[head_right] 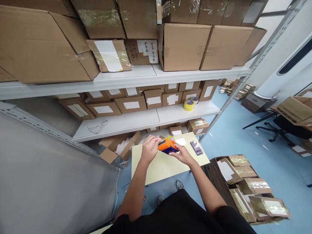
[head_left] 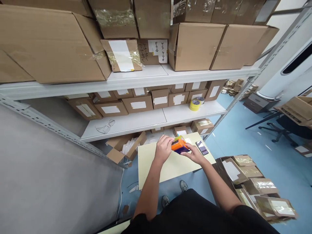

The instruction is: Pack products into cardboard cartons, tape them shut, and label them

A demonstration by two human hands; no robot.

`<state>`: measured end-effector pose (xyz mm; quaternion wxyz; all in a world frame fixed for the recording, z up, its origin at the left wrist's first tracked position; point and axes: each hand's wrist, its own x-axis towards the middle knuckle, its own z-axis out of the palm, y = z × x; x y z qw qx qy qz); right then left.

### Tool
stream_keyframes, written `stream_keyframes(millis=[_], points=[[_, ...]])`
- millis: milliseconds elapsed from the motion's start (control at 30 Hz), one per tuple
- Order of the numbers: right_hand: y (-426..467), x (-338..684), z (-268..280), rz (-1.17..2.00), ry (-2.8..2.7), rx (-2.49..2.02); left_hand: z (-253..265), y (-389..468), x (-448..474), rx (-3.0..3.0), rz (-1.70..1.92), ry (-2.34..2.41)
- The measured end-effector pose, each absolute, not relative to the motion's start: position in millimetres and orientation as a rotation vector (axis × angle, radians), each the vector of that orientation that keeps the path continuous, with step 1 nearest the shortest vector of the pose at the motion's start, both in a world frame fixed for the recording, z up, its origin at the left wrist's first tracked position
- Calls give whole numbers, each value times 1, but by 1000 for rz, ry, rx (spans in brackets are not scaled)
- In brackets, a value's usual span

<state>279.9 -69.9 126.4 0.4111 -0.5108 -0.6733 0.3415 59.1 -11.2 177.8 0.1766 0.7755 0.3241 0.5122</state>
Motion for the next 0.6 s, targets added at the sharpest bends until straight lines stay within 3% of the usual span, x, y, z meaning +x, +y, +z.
stream_keyframes(millis=[167,333,600], points=[[-60,306,121,925,-1650,-1270,202,-2,68,2235,1572,1008],[-46,326,109,893,-1523,-1267,220,8,87,2390,1386,929],[3,354,116,613,-1483,-1224,161,-14,154,2274,1400,1399]])
